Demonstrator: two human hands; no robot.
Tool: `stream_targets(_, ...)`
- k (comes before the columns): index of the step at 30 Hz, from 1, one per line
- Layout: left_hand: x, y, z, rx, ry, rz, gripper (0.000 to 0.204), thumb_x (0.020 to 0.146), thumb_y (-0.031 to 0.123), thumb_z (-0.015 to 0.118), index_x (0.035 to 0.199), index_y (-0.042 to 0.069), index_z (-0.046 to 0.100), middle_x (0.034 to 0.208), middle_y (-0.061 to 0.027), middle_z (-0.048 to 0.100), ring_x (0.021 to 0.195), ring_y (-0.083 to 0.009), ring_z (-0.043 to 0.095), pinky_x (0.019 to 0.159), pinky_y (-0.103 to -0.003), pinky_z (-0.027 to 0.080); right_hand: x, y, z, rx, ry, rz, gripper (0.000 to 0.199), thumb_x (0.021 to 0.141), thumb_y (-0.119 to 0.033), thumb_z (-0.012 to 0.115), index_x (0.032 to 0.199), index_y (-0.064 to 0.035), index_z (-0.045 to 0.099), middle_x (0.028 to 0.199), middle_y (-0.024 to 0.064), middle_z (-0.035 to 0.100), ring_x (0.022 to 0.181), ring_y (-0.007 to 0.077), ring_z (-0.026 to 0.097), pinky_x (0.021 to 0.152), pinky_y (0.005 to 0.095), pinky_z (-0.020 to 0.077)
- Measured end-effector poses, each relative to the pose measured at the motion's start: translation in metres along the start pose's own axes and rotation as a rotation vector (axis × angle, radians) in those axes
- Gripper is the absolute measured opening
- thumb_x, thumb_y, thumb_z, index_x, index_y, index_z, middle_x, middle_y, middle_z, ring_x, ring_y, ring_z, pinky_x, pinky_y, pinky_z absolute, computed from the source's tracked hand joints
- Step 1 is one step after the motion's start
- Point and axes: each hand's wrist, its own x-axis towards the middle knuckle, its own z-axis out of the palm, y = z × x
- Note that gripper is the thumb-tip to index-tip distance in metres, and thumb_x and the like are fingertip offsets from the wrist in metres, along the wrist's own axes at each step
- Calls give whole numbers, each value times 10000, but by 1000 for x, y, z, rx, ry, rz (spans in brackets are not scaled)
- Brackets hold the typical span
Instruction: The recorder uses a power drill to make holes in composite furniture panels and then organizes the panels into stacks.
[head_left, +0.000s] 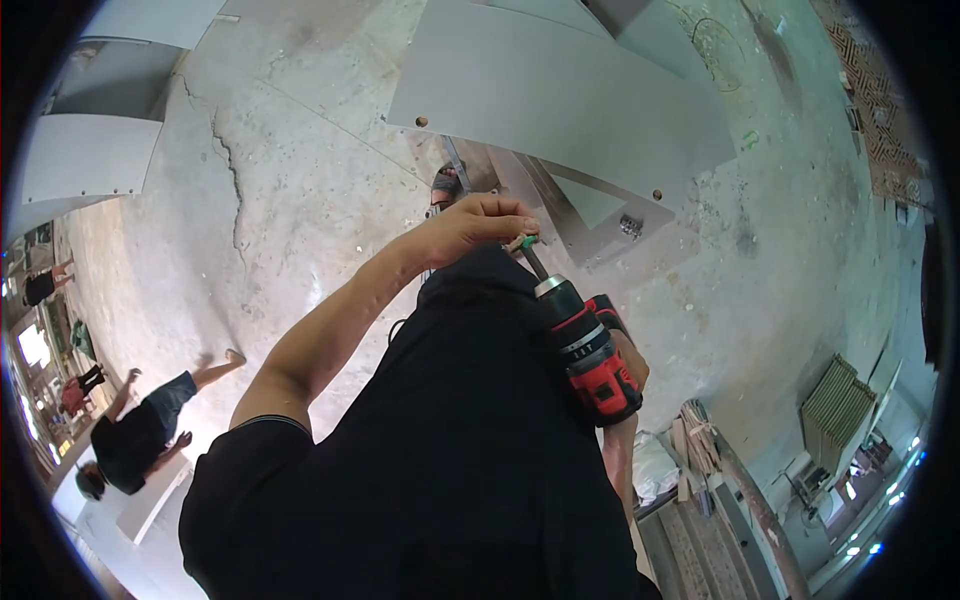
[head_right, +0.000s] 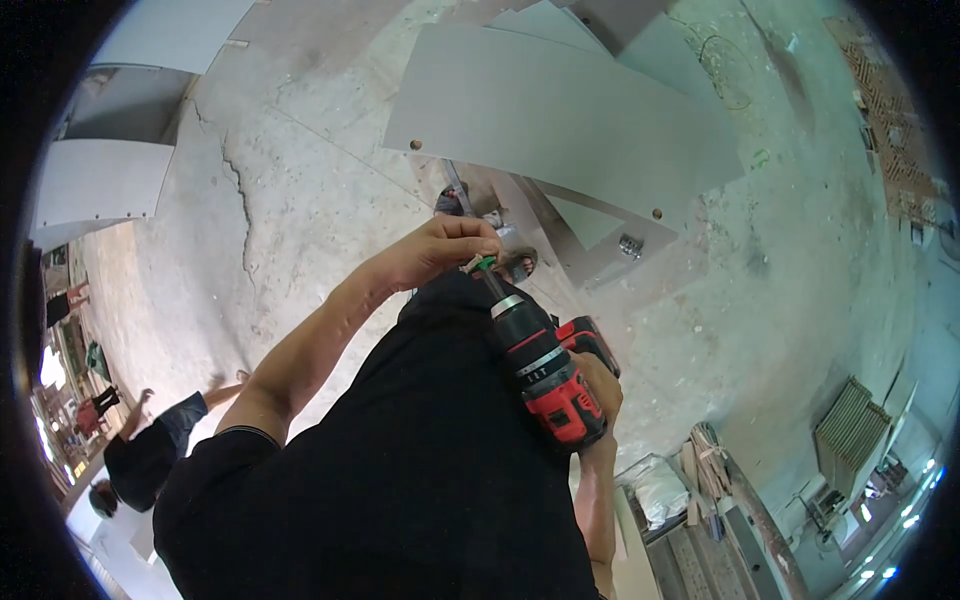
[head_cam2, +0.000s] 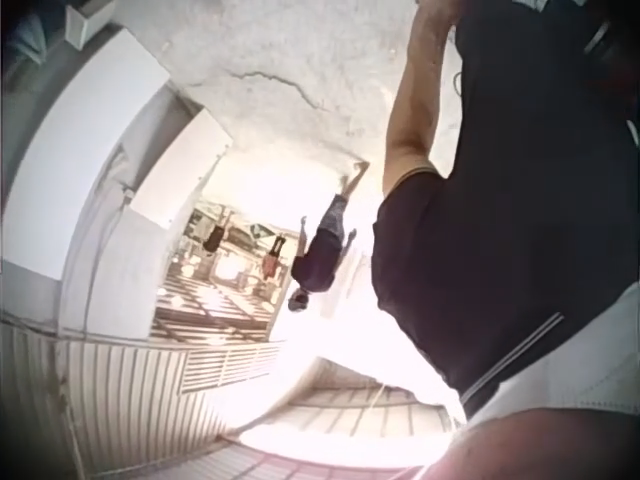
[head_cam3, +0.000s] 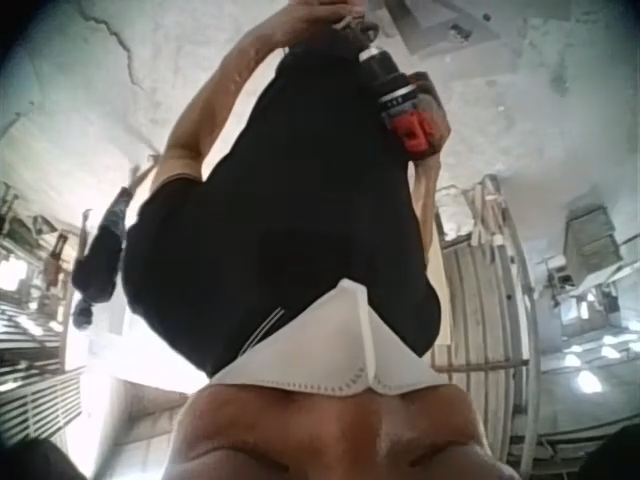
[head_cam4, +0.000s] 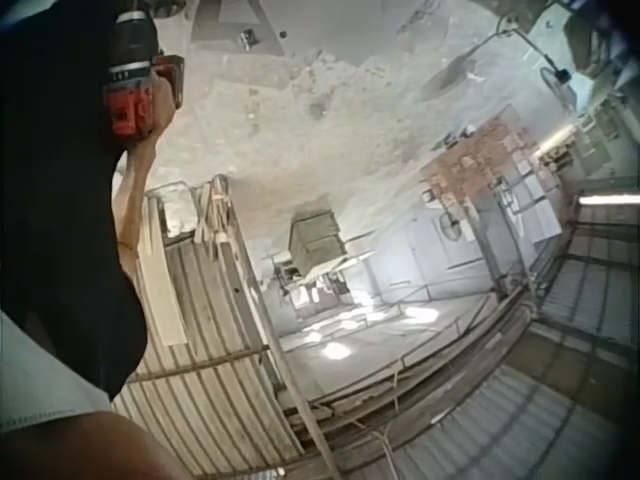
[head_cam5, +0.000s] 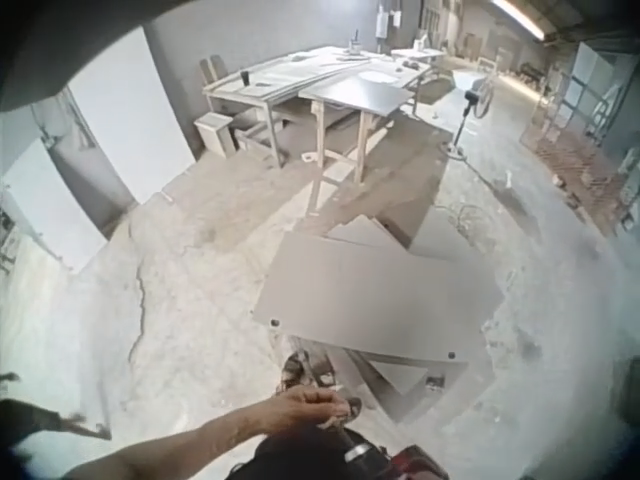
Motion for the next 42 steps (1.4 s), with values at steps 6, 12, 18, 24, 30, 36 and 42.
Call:
stream_targets(6,9,-2,37,-5,24,74,222,1045,241,641,1064,25,692,886,-2,650,806,-81,604,761,-244,482,-35,19,-25,-129,7,118,294,749,-159,805,1017,-81,712,893,112,726,803,332,704,734,418,557)
stream_targets(12,14,21,66,13,155,20,284,1040,260,646,1185,23,705,810,13,639,744,-86,613,676,-228,509,-64,39,-40,129,232,418,362,753,-135,897,1077,-92,741,951,12,716,893,196,673,856,381,544)
stream_targets(18,6,51,90,136,96,248,261,978,168,721,1178,-1,718,1025,-75,746,880,-131,682,815,-284,555,-30,37,-58,513,271,365,166,778,-109,754,918,-45,693,814,23,671,711,143,621,711,308,499)
stream_targets(24,-9,68,103,127,125,292,183,970,137,730,1085,-5,727,953,-66,731,877,-139,681,829,-282,545,-8,19,-68,915,213,214,241,766,-49,645,998,6,612,682,78,574,581,190,540,611,310,447)
stream_targets(30,-4,63,112,176,124,363,254,1005,260,711,1053,12,731,940,-50,748,857,-112,665,824,-254,532,-7,23,-65,1016,242,198,219,765,-36,628,972,8,574,659,79,543,560,198,515,602,320,450)
stream_targets(36,6,56,126,174,116,389,235,1024,218,678,1079,-2,736,949,-40,722,847,-116,644,805,-267,517,-10,27,-64,1062,264,210,200,765,-35,630,947,6,558,660,70,527,556,196,515,592,308,444)
stream_targets(42,9,55,144,480,204,514,226,930,162,784,1117,38,755,985,-27,731,866,-118,643,796,-276,514,-14,32,-64,1049,241,214,243,766,-13,638,1002,-1,579,680,72,546,575,199,535,596,306,443)
